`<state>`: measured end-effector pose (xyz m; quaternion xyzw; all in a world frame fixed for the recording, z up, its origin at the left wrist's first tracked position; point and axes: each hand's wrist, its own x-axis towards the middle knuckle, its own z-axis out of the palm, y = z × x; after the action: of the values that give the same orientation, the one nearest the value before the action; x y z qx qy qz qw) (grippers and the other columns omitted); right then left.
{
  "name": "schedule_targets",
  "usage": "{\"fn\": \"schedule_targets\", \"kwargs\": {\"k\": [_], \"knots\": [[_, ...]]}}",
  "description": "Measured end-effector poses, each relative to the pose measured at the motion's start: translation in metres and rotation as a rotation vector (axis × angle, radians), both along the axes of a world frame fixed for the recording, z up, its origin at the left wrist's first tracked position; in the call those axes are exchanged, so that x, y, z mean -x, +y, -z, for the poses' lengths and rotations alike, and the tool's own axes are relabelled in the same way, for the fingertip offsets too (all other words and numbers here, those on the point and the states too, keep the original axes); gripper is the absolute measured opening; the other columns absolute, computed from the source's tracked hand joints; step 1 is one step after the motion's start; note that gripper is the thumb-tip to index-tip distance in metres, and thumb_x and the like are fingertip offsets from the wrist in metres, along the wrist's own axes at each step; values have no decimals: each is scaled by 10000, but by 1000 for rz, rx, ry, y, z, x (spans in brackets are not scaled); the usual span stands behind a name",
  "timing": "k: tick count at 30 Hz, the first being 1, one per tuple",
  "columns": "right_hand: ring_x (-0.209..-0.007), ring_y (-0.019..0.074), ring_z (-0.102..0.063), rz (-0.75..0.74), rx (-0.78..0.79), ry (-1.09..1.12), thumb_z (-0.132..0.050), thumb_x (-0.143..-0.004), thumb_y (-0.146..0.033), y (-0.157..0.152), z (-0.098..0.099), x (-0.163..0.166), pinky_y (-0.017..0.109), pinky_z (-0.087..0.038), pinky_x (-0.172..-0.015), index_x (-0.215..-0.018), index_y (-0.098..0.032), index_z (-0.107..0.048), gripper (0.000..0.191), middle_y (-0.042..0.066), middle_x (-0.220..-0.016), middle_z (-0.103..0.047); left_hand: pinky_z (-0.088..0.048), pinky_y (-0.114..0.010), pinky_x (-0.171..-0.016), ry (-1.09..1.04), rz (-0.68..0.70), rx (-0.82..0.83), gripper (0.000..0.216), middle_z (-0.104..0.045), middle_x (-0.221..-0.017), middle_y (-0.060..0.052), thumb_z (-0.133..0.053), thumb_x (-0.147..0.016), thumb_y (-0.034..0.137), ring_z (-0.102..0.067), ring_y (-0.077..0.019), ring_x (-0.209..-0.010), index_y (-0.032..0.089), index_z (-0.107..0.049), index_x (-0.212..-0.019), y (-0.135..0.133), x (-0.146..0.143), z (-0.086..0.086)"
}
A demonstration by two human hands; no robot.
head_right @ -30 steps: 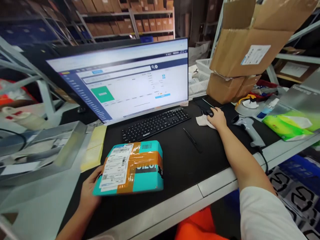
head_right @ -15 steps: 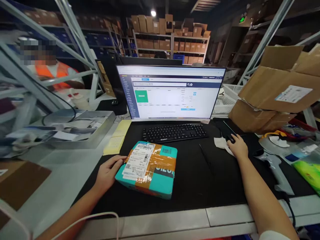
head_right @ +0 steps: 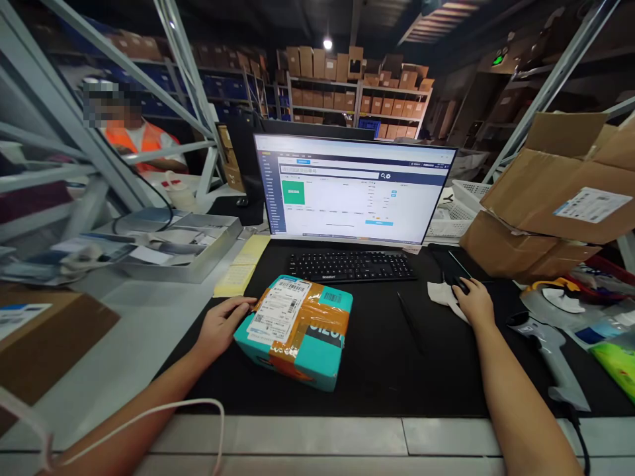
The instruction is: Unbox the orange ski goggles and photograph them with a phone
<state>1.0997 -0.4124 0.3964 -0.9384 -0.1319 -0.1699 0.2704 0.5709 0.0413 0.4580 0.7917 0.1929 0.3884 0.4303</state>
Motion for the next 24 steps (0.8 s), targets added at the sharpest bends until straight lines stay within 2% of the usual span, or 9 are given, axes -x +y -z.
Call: {"fn": "schedule_targets", "kwargs": {"k": [5,11,15,18,21,24], "knots": [[-1426,409,-540,-39,26,6,-585,-866,-506,-3,9,-6,553,-421,-1199,-1216,-155,-766,528,239,-1477,-615,-604,-312,-743,31,56,-24,312,-816,-888,-93,-660,-926,435,-763,-231,-811,193,-857,-912,-4,4,-1],[-1466,441,-501,-69,24,5,-545,-891,-533,-2,6,-2,558,-395,-1203,-1192,-122,-745,547,296,-1485,-590,-605,-322,-770,68,75,-6,319,-809,-889,-89,-656,-932,450,-759,-233,-828,199,-852,-916,-4,5,-3],[-1468,481,-500,-45,35,59,-508,-870,-627,-3,5,-2,590,-408,-1191,-1255,-180,-729,629,271,-1574,-540,-610,-356,-831,99,78,70,397,-813,-955,-99,-654,-939,549,-761,-258,-895,199,-839,-976,-3,6,1],[-1502,500,-465,6,8,61,-478,-843,-676,-3,4,2,641,-393,-1198,-1379,-195,-675,747,259,-1607,-510,-588,-404,-955,129,118,109,547,-801,-1114,-124,-596,-960,675,-745,-290,-1042,196,-818,-1101,-5,5,4],[-1544,497,-413,43,-25,5,-384,-887,-678,0,-4,17,686,-338,-1219,-1488,-168,-610,820,270,-1628,-480,-512,-471,-1118,168,181,235,725,-761,-1288,-145,-536,-937,809,-694,-330,-1221,193,-777,-1235,-10,2,5],[-1557,492,-387,66,-120,-87,-357,-930,-596,13,-32,47,687,-287,-1245,-1499,-108,-599,788,295,-1626,-469,-444,-519,-1200,148,235,467,841,-751,-1333,-155,-617,-826,891,-655,-369,-1305,183,-756,-1259,-16,-1,3]]}}
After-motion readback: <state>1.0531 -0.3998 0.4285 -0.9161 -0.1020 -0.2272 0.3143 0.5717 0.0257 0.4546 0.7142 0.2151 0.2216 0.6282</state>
